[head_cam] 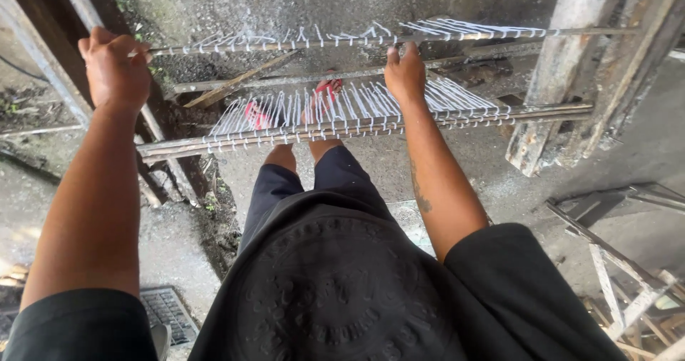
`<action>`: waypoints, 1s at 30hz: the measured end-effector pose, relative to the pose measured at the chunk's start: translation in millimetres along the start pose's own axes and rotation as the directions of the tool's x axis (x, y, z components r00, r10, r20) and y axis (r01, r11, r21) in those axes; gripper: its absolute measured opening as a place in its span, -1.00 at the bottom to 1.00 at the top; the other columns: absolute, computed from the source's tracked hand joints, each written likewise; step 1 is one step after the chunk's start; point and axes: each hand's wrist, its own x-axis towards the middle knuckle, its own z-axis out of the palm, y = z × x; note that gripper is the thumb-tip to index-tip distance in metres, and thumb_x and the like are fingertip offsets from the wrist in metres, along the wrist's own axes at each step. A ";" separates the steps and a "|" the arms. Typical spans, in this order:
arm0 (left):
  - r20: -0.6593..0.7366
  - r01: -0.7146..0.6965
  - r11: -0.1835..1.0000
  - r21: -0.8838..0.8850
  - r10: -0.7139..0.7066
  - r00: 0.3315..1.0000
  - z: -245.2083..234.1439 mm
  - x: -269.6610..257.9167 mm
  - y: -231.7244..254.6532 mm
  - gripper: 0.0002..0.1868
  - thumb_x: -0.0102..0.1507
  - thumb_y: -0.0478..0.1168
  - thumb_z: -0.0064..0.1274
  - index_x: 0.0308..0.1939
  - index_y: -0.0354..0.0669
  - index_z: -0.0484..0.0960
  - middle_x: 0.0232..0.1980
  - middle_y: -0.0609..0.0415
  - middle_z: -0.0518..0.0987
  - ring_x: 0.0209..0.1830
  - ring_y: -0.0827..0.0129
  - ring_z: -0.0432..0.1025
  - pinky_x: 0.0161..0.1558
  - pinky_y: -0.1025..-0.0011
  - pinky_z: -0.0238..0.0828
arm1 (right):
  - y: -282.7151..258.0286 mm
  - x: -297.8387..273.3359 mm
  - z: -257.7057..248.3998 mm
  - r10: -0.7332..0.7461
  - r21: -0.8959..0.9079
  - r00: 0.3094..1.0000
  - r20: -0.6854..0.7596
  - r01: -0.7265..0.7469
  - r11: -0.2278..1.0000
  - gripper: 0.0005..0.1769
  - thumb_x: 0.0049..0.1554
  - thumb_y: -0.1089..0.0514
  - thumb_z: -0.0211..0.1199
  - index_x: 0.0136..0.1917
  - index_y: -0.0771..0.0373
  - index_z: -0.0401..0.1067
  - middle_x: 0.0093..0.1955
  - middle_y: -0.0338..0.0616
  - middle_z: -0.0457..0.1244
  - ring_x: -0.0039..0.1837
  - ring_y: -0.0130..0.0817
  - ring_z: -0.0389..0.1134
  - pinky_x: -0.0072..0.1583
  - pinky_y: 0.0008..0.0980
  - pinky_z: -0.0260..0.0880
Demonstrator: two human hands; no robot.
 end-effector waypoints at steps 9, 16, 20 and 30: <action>-0.044 -0.042 0.999 0.003 0.042 0.998 5.4 -3.6 -6.5 -0.85 0.35 -0.46 0.29 -0.13 -0.11 0.83 -0.08 0.04 0.35 -0.06 0.04 0.21 -0.41 0.16 0.55 | 32.1 6.4 -65.7 0.025 0.814 1.000 -0.017 -0.001 0.581 -0.49 0.39 0.23 -0.11 0.58 -0.02 0.18 -0.11 -0.23 0.38 -0.19 -0.48 0.36 -0.21 -0.55 0.38; -0.074 -0.054 0.998 0.035 0.056 0.996 2.7 -6.8 -0.8 -0.82 0.35 -0.49 0.23 -0.15 -0.13 0.83 -0.10 0.04 0.37 -0.10 0.07 0.23 -0.41 0.26 0.62 | 34.2 1.0 -30.5 -0.084 0.410 0.996 -0.016 0.083 0.908 -0.68 0.29 -0.02 -0.13 -0.27 0.04 0.22 -0.31 -0.36 0.12 -0.31 -0.54 0.05 -0.26 -0.48 0.06; -0.102 -0.078 0.996 0.029 0.081 0.991 5.8 -8.0 -3.3 -0.81 0.34 -0.50 0.22 -0.18 -0.12 0.82 -0.08 0.01 0.39 -0.08 0.08 0.25 -0.41 0.26 0.60 | 34.1 8.1 -15.8 -0.128 0.230 0.982 -0.139 0.158 0.960 -0.57 0.25 -0.14 -0.13 -0.34 0.10 0.22 -0.35 -0.25 0.15 -0.26 -0.35 0.12 -0.18 -0.19 0.02; -0.151 -0.105 0.993 0.045 0.111 0.982 15.5 1.3 -14.6 -0.81 0.33 -0.51 0.27 -0.21 -0.10 0.81 -0.09 0.07 0.35 -0.08 0.09 0.25 -0.18 0.19 0.60 | 41.1 17.3 -14.0 -0.205 0.160 0.971 -0.125 0.224 0.962 -0.51 0.35 -0.15 -0.19 -0.30 0.13 0.21 -0.37 -0.26 0.09 -0.30 -0.40 0.08 -0.23 -0.23 0.00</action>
